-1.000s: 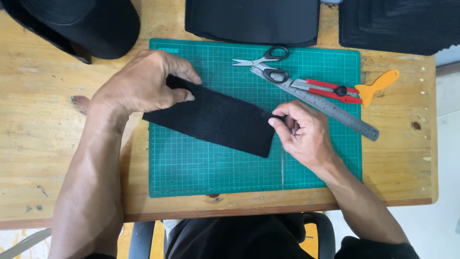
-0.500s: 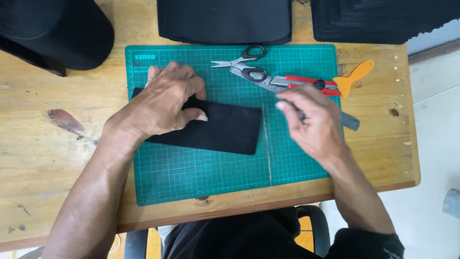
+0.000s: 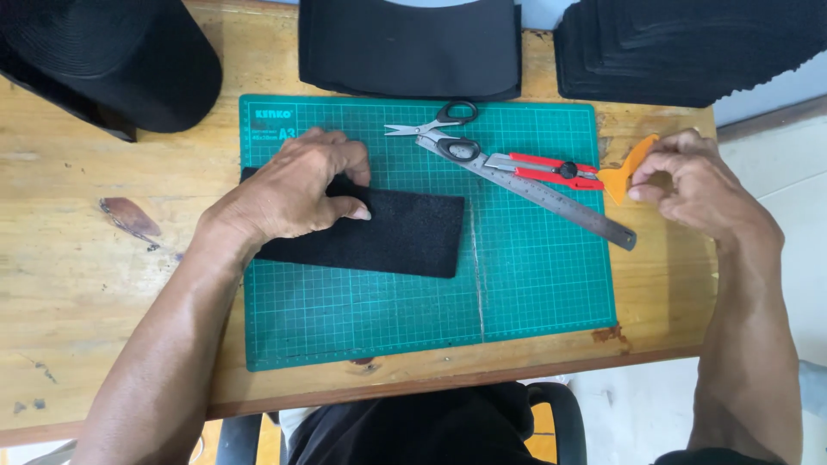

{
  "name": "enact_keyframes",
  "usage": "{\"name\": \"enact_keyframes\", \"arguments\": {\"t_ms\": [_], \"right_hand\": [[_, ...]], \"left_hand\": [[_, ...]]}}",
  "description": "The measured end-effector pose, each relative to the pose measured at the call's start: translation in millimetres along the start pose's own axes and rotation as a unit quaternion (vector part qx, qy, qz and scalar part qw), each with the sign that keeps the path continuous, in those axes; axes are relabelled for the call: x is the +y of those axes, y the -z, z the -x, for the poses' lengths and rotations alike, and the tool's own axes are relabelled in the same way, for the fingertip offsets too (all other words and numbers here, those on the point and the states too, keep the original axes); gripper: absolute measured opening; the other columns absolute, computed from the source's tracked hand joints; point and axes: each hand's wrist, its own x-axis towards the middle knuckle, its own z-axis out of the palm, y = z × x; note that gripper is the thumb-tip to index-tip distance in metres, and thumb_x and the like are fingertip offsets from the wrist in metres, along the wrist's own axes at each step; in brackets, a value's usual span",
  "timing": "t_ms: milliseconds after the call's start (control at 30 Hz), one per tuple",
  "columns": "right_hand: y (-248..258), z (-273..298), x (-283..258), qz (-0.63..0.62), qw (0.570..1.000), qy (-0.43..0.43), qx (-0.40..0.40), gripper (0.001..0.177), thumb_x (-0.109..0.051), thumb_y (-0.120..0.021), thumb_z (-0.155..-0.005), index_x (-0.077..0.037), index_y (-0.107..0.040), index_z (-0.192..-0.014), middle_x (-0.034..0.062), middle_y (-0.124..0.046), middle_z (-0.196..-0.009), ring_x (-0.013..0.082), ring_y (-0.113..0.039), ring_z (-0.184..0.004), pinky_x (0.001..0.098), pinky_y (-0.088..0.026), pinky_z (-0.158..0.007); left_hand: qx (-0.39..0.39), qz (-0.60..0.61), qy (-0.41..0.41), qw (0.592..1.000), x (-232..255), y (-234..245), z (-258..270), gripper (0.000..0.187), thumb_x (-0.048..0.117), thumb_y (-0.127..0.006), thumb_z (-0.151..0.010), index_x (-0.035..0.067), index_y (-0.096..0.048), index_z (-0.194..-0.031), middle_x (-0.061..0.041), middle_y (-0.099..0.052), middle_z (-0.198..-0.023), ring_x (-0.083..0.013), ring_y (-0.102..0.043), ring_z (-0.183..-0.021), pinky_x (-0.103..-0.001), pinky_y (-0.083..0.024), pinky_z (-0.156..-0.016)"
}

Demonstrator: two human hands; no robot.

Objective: Measure and cut black material using a ruler, utility knife, and scissors on a cutting mat

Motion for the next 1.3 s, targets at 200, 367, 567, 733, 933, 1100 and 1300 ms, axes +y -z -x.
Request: {"name": "enact_keyframes", "arguments": {"t_ms": [200, 367, 567, 733, 933, 1100, 1300], "right_hand": [[13, 16, -41, -0.030, 0.999, -0.035, -0.019, 0.048, -0.012, -0.065, -0.095, -0.015, -0.058, -0.142, 0.0160, -0.056, -0.129, 0.0289, -0.056, -0.119, 0.0431, -0.049, -0.099], [11, 8, -35, 0.006, 1.000, 0.007, -0.016, 0.052, -0.010, -0.065, -0.094, -0.024, -0.058, -0.145, 0.0127, -0.058, -0.118, 0.0269, -0.058, -0.111, 0.0392, -0.044, -0.102], [1, -14, -13, 0.042, 0.994, 0.100, -0.006, 0.065, -0.006, -0.057, -0.097, -0.026, -0.050, -0.158, 0.0125, -0.047, -0.107, 0.0288, -0.048, -0.117, 0.0429, -0.037, -0.108], [2, -15, -10, 0.023, 0.995, 0.088, 0.038, 0.042, -0.004, -0.065, -0.097, -0.021, -0.069, -0.135, 0.0108, -0.047, -0.128, 0.0229, -0.061, -0.105, 0.0371, -0.048, -0.101], [-7, -12, 8, 0.048, 0.998, 0.040, 0.021, 0.026, -0.023, -0.068, -0.100, -0.001, -0.068, -0.113, 0.0164, -0.053, -0.128, 0.0322, -0.041, -0.133, 0.0469, -0.036, -0.112], [-5, 15, 4, -0.003, 0.989, 0.028, 0.148, 0.020, -0.013, -0.061, -0.111, -0.002, -0.055, -0.126, 0.0198, -0.069, -0.097, 0.0382, -0.064, -0.077, 0.0473, -0.048, -0.078], [1, 55, -104, 0.012, 0.938, 0.273, 0.211, 0.057, 0.001, -0.058, -0.109, 0.016, -0.047, -0.163, 0.0226, -0.068, -0.103, 0.0295, -0.059, -0.069, 0.0430, -0.054, -0.068]], "left_hand": [[-0.009, 0.030, 0.033, 0.999, 7, 6, 4, 0.034, 0.016, -0.084, -0.085, 0.019, -0.058, -0.108, -0.003, -0.067, -0.104, -0.0219, -0.058, -0.105, -0.039, -0.049, -0.086], [-0.012, 0.010, -0.004, 1.000, -1, 4, 2, 0.024, 0.016, -0.083, -0.085, 0.020, -0.064, -0.100, 0.002, -0.070, -0.106, -0.0225, -0.055, -0.104, -0.041, -0.046, -0.086], [-0.013, 0.014, -0.014, 1.000, -4, 4, 2, 0.023, 0.017, -0.083, -0.085, 0.020, -0.068, -0.101, 0.001, -0.070, -0.106, -0.0234, -0.055, -0.107, -0.042, -0.045, -0.088], [-0.013, 0.018, -0.014, 1.000, -4, 5, 2, 0.023, 0.016, -0.084, -0.084, 0.020, -0.068, -0.100, 0.001, -0.070, -0.105, -0.0234, -0.055, -0.107, -0.041, -0.043, -0.092], [-0.015, 0.017, -0.018, 1.000, -5, 4, 3, 0.022, 0.016, -0.083, -0.084, 0.021, -0.068, -0.100, 0.001, -0.068, -0.104, -0.0234, -0.055, -0.107, -0.041, -0.043, -0.092], [-0.013, 0.013, -0.025, 1.000, -7, 8, 3, 0.015, 0.013, -0.075, -0.091, 0.021, -0.074, -0.104, 0.001, -0.069, -0.103, -0.0216, -0.061, -0.104, -0.041, -0.048, -0.086], [0.007, 0.007, -0.055, 0.998, -17, 9, 2, 0.028, 0.004, -0.067, -0.091, 0.019, -0.076, -0.112, -0.003, -0.067, -0.107, -0.0266, -0.065, -0.100, -0.043, -0.049, -0.087]]}}
